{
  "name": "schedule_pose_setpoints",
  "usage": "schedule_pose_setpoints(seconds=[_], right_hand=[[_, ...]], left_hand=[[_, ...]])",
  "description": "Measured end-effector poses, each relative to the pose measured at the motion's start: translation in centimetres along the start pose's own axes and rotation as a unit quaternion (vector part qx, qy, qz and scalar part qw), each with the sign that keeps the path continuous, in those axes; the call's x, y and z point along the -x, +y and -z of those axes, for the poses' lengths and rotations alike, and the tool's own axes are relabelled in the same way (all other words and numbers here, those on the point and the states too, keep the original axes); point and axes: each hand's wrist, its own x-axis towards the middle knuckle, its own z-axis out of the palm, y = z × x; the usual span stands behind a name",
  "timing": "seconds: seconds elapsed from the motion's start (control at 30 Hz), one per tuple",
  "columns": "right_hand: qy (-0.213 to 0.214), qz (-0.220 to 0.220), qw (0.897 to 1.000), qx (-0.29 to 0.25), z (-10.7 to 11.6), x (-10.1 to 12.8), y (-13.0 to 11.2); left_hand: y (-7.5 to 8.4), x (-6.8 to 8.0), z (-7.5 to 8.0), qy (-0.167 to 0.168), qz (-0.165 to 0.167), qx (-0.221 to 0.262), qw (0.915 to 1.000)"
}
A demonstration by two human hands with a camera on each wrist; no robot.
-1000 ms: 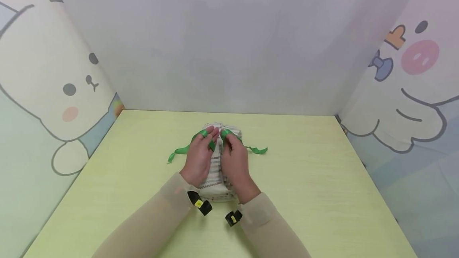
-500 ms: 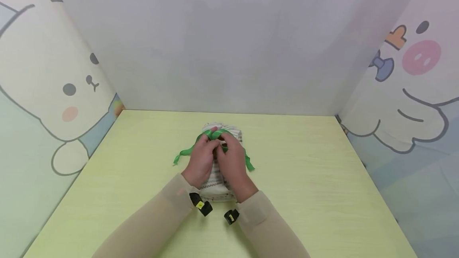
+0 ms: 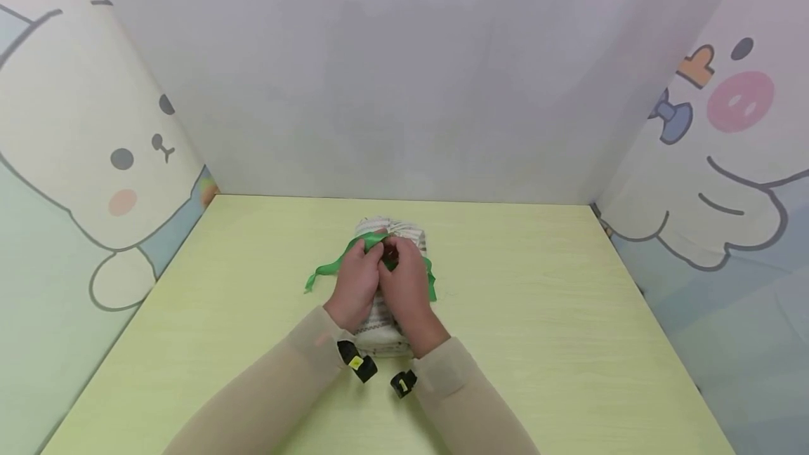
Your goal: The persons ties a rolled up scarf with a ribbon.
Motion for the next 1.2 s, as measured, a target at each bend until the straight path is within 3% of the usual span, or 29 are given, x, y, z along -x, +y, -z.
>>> schedule_pose_setpoints(seconds=[0.17,0.33,0.6,0.97,1.1,1.2], right_hand=[[-0.036,-0.037,0.997,-0.053,0.1,-0.3,0.3],[-0.067,-0.039,0.994,-0.083,0.4,-0.6,0.5],[-0.067,-0.050,0.986,-0.147,0.8,-0.7,0.3],[-0.037,-0.042,0.996,-0.069,0.9,-1.2,0.8],[-0.016,-0.042,0.997,-0.070,1.2,-1.2,1.0],[-0.014,-0.050,0.995,-0.081,1.5,-1.2,0.9]], left_hand=[[0.1,0.3,-0.1,-0.003,0.000,0.008,1.0000],[0.1,0.5,0.0,-0.014,-0.005,-0.001,0.9999],[0.0,0.4,0.3,-0.010,-0.009,-0.018,0.9997],[-0.1,0.4,1.2,-0.018,-0.003,-0.044,0.9989],[0.0,0.3,1.6,-0.025,-0.011,-0.064,0.9976],[0.0,0.1,1.8,-0.011,-0.021,-0.068,0.9974]])
